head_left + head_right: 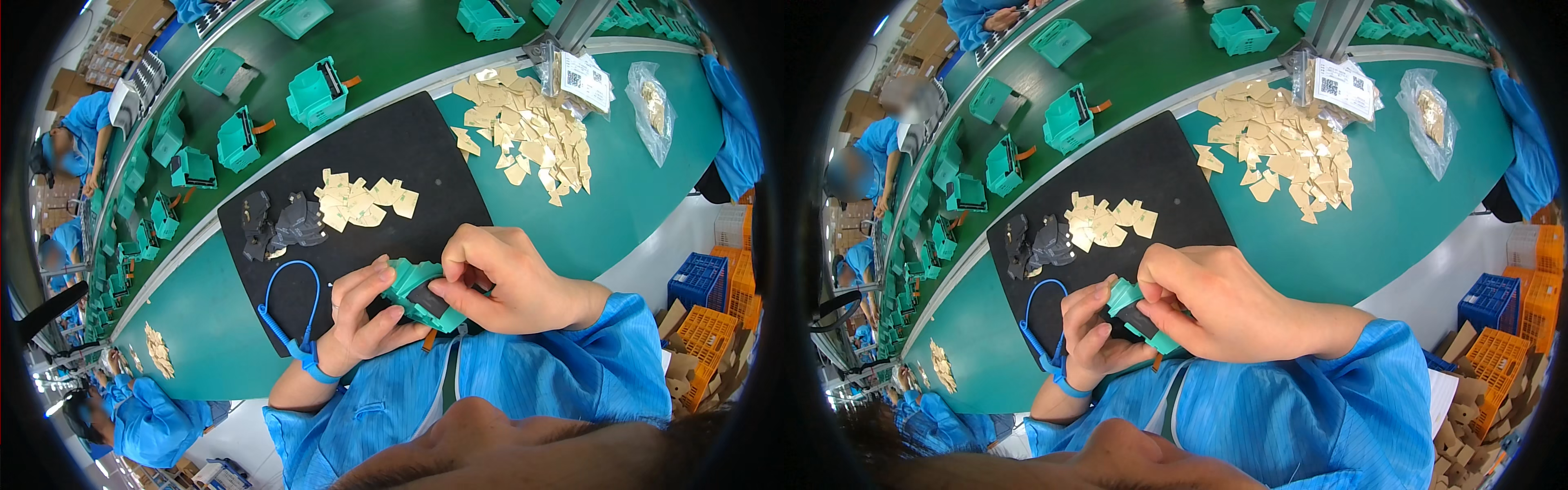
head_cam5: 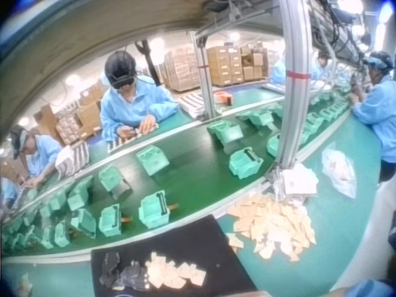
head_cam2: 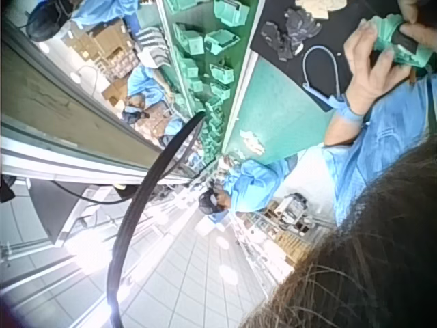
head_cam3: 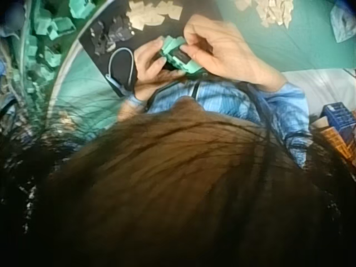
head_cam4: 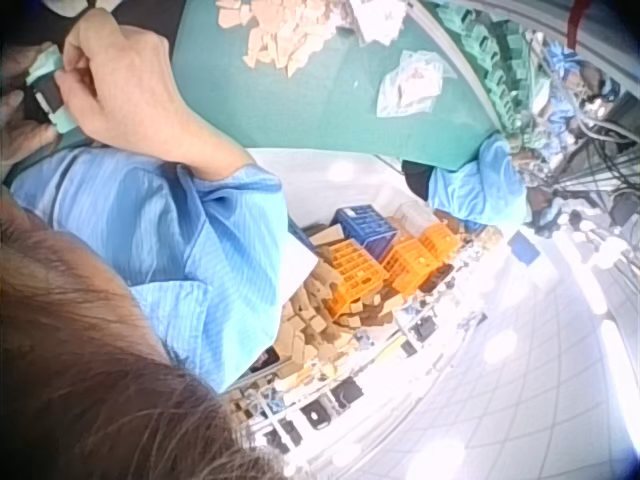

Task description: The recorder is assembling electronic components by placing stickers on green plastic housings on an assembly line.

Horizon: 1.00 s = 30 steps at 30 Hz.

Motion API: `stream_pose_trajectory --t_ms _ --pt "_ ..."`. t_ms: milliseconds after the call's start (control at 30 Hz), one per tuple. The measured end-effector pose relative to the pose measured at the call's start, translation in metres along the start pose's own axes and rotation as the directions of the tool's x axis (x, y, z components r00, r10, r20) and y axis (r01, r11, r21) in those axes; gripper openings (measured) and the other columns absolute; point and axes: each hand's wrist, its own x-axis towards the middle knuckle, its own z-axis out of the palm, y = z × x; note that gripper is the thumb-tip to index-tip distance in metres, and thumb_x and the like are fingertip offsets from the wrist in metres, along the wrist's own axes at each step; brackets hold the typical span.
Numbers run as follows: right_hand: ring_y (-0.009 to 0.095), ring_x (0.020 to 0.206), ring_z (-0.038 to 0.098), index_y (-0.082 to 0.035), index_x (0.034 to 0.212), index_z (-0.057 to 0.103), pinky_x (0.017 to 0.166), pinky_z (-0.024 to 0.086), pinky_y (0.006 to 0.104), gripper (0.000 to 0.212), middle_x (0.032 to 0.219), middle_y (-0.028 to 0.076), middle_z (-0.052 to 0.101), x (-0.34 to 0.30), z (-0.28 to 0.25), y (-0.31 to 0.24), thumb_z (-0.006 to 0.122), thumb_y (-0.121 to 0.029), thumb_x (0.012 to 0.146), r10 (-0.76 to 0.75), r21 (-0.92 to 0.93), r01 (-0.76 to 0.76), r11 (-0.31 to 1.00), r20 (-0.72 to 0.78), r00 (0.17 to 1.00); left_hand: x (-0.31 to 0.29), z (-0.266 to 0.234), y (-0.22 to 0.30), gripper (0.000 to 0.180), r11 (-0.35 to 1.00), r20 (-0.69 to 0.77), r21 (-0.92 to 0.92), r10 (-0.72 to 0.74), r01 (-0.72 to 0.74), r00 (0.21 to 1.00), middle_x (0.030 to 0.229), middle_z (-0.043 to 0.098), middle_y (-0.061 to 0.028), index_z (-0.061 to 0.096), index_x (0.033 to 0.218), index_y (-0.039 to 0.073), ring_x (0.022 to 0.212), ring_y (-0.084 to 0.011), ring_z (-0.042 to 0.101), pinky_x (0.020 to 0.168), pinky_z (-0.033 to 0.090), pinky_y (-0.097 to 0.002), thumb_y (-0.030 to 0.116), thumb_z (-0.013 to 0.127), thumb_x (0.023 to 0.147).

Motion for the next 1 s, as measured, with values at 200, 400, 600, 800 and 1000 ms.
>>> stream_pose_trajectory --t_ms 200,400,600,800,1000 --pt "0.019 0.051 0.051 -0.008 0.078 0.047 0.044 0.041 0.0295 0.019 0.058 0.004 0.045 0.002 0.019 0.011 0.064 -0.009 0.069 -0.35 -0.54 0.234 0.809 -0.121 0.929 0.001 0.002 -0.001 0.082 1.0 0.014 0.001 0.008 -0.008 1.0 0.119 0.044 -0.0181 0.031 0.132 0.016 0.098 -0.0322 0.053 0.078 0.054 -0.0372 0.026 0.08 0.067" --pt "0.018 0.063 0.055 -0.007 0.092 0.054 0.046 0.044 0.0283 0.033 0.08 0.005 0.05 0.002 0.011 0.01 0.068 -0.017 0.064 -0.288 -0.758 0.141 0.637 -0.065 0.955 0.0 -0.002 -0.006 0.08 0.999 0.004 -0.029 -0.019 0.019 1.0 0.117 0.042 -0.02 0.039 0.127 0.016 0.098 -0.034 0.051 0.08 0.054 -0.0424 0.018 0.083 0.06" --pt "0.024 0.084 0.06 -0.001 0.119 0.048 0.06 0.05 0.0298 0.062 0.099 0.011 0.051 0.011 0.005 -0.017 0.073 -0.023 0.067 -0.238 -0.479 0.346 0.807 0.273 0.932 -0.004 -0.001 -0.004 0.049 0.978 -0.122 -0.191 -0.104 0.079 0.987 0.114 0.046 -0.0178 0.061 0.098 0.009 0.102 -0.0346 0.05 0.084 0.048 -0.0411 0.013 0.082 0.055" --pt "0.035 0.09 0.059 -0.001 0.112 0.052 0.075 0.049 0.0414 0.056 0.099 0.018 0.057 0.089 -0.021 0.001 0.072 -0.023 0.064 -0.245 -0.529 0.231 0.817 0.045 0.969 -0.004 -0.015 -0.014 0.084 0.978 -0.23 -0.026 -0.207 0.206 0.951 0.132 0.029 -0.0254 0.039 0.13 0.01 0.122 -0.0421 0.035 0.097 0.036 -0.0491 0.023 0.085 0.06" --pt "0.035 0.097 0.057 -0.003 0.113 0.053 0.081 0.047 0.0419 0.056 0.105 0.018 0.057 0.202 -0.067 0.082 0.073 -0.026 0.066 -0.073 -0.772 -0.228 0.594 -0.334 0.94 0.002 -0.021 -0.022 0.061 0.97 -0.158 0.111 -0.196 0.214 0.968 0.127 0.041 -0.0216 0.053 0.117 0.007 0.12 -0.0395 0.04 0.098 0.035 -0.0495 0.01 0.078 0.062"
